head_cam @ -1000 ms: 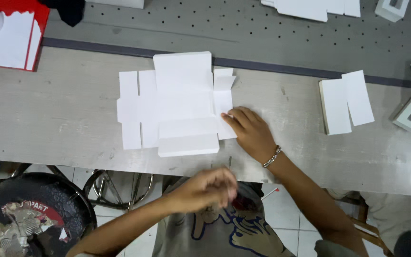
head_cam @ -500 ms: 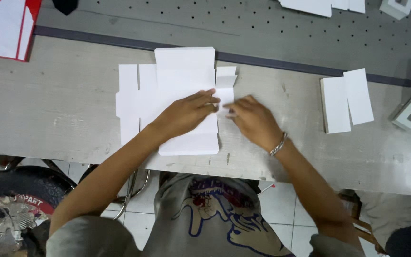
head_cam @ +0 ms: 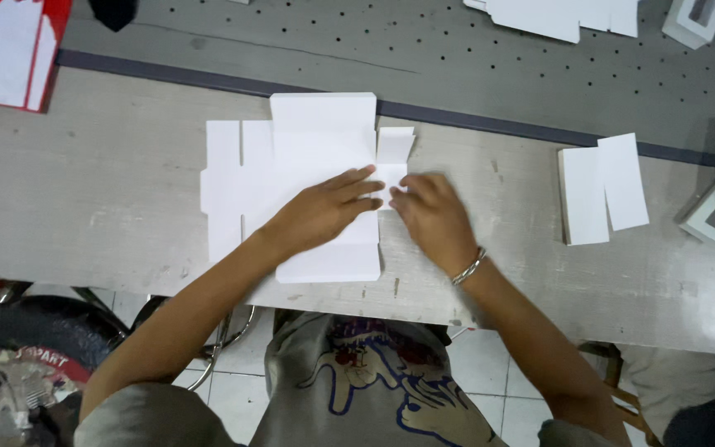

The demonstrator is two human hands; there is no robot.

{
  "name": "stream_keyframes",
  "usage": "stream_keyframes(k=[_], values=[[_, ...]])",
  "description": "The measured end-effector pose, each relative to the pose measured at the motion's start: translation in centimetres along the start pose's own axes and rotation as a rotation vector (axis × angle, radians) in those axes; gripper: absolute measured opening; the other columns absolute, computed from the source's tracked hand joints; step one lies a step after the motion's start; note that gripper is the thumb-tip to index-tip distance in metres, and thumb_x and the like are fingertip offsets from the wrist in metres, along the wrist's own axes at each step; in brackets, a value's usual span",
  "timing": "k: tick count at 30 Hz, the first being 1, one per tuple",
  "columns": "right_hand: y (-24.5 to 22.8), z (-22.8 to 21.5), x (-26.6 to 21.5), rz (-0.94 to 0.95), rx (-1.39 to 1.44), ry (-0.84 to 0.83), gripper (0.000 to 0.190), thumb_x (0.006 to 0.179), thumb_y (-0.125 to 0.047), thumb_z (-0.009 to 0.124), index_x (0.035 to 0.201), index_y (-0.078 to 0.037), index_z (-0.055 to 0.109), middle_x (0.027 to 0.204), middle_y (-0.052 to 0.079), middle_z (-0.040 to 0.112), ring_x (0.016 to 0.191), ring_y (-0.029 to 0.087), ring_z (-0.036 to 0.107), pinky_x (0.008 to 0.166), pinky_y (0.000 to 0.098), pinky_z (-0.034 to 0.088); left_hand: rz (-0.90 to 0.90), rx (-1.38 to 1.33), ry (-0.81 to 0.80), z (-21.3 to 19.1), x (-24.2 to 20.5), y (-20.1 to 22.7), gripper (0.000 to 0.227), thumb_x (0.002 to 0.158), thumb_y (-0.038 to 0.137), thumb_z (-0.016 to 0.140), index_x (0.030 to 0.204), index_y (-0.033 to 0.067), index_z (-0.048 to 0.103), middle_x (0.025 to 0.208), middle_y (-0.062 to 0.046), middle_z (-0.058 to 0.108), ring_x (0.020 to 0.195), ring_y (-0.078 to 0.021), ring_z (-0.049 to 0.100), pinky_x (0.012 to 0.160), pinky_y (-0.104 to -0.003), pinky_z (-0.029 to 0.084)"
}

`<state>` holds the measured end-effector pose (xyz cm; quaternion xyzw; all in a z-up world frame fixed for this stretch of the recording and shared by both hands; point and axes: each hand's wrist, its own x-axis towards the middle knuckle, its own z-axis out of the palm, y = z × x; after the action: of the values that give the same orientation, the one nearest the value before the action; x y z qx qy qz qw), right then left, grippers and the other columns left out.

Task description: The person folds a flat white cardboard piece into a rectangular box by hand. They fold the side flaps inward, tuck the tabs into slots, and then insert a smaller white cardboard insert into the finished box.

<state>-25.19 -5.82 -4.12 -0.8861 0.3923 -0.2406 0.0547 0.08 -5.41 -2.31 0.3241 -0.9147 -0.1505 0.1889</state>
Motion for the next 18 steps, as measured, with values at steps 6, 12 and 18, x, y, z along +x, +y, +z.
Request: stream_keyframes(k=[6,12,18], values=[[-5.8,-4.4,-0.3,0.227,-0.030,-0.611,0.072,0.110,-0.044,0.035,0.159,0.006,0.024,0.167,0.029,0.018,0.156,0.042,0.009,0.126,0.0507,0.003,-0.073,0.150,-0.082,-0.5,-0.7,3.8,0.057,0.102,0.045,0.050,0.146,0.0086,0.053,0.158,-0.015,0.043,0.149,-0.0380,0.033,0.120,-0.060,0.026],[-4.7,-4.2,-0.1,0.205,0.204,-0.436,0.080,0.100,-0.038,0.059,0.160,0.003,0.024,0.165,0.031,0.021,0.154,0.045,0.015,0.124,0.0563,0.006,-0.179,-0.150,-0.206,-2.8,-0.1,4.1,0.071,0.098,0.047,0.054,0.156,0.0075,0.038,0.164,-0.018,0.031,0.152,-0.0401,0.024,0.122,-0.062,0.013],[-3.7,-3.5,0.9,0.621,0.629,0.146,0.054,0.082,-0.015,0.087,0.129,-0.009,0.060,0.122,0.009,0.065,0.127,0.028,0.060,0.112,0.0421,0.040,-0.230,-0.449,0.281,-5.8,-1.1,0.3,0.070,0.090,0.014,0.072,0.146,-0.0123,0.040,0.149,-0.043,0.036,0.137,-0.0636,0.031,0.116,-0.071,0.020]])
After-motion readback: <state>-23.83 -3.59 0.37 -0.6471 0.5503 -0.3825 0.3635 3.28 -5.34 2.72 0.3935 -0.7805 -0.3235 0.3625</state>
